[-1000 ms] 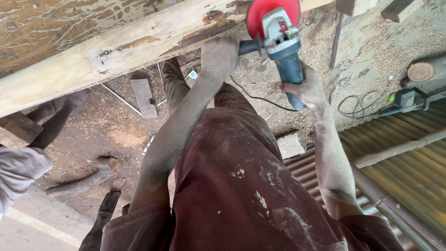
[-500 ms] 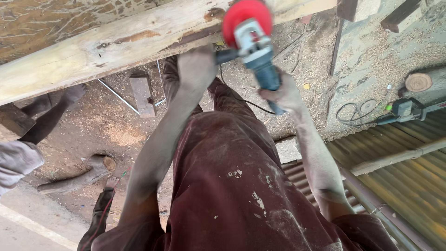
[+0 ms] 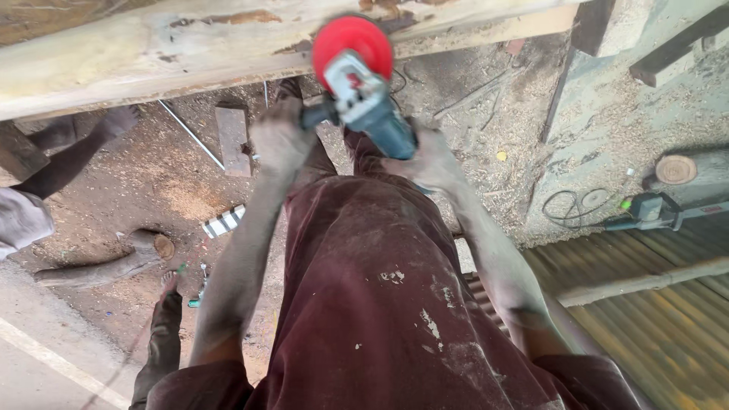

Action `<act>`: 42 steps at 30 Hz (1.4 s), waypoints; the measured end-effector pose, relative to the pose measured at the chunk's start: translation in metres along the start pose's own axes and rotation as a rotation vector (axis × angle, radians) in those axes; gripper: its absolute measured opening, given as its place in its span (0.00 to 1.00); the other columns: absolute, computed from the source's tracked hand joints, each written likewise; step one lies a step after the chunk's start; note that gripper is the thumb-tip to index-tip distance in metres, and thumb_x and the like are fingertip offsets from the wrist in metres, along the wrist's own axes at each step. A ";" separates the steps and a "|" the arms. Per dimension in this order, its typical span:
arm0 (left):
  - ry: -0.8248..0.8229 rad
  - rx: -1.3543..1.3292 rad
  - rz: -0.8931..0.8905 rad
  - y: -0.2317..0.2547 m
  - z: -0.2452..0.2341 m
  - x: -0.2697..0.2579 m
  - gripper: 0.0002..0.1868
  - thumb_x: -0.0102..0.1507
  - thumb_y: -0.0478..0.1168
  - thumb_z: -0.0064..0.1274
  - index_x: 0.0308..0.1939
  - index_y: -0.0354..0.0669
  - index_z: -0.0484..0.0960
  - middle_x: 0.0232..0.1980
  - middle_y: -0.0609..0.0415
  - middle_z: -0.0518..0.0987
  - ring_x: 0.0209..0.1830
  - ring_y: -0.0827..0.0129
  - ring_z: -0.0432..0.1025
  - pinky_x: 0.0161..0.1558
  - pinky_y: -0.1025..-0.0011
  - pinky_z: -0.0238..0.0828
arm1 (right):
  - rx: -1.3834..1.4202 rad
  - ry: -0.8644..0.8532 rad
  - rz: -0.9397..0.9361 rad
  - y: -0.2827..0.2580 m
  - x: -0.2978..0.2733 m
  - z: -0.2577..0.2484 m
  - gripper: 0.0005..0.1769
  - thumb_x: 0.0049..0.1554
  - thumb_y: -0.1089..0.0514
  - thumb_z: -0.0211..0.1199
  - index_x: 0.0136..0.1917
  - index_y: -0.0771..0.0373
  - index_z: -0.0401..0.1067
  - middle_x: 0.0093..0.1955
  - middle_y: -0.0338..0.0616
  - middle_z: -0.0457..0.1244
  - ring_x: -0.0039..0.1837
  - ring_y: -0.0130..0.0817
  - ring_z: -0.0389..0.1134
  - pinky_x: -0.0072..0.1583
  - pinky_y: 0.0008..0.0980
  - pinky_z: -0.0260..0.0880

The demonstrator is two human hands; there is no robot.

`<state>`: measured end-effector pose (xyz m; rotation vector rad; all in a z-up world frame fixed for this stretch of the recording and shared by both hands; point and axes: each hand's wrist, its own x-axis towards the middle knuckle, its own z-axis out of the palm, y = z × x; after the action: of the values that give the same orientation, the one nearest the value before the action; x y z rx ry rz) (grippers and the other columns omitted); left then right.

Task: The person uses an angle grinder with a sanding disc to smooth the surface of a long wooden beam. The person moves the tool along the beam, removing rough patches and creating a smoother finish.

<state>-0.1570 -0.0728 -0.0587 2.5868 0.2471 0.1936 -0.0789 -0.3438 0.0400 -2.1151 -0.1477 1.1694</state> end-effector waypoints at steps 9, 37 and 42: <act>-0.427 0.167 0.116 0.105 0.072 0.072 0.09 0.64 0.35 0.51 0.27 0.42 0.79 0.17 0.56 0.75 0.10 0.73 0.69 0.08 0.70 0.65 | 0.322 0.156 0.107 0.053 -0.037 -0.076 0.31 0.48 0.63 0.69 0.64 0.68 0.66 0.43 0.48 0.66 0.38 0.35 0.70 0.43 0.37 0.77; -0.549 0.079 0.068 0.138 0.031 0.125 0.07 0.63 0.35 0.53 0.44 0.43 0.83 0.27 0.51 0.81 0.17 0.76 0.76 0.16 0.70 0.75 | 0.435 0.047 0.284 0.002 -0.035 -0.139 0.24 0.52 0.62 0.70 0.59 0.69 0.67 0.40 0.46 0.68 0.37 0.33 0.71 0.40 0.31 0.75; -0.499 0.122 -0.083 0.046 -0.043 0.074 0.07 0.64 0.39 0.53 0.32 0.48 0.84 0.27 0.51 0.81 0.25 0.61 0.79 0.25 0.60 0.76 | 0.593 -0.187 0.192 -0.036 -0.001 -0.059 0.35 0.49 0.59 0.73 0.66 0.67 0.63 0.42 0.47 0.68 0.36 0.33 0.71 0.40 0.35 0.77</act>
<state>-0.0865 -0.0746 0.0082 2.6361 0.1846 -0.5056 -0.0253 -0.3484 0.0831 -1.5219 0.2931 1.3241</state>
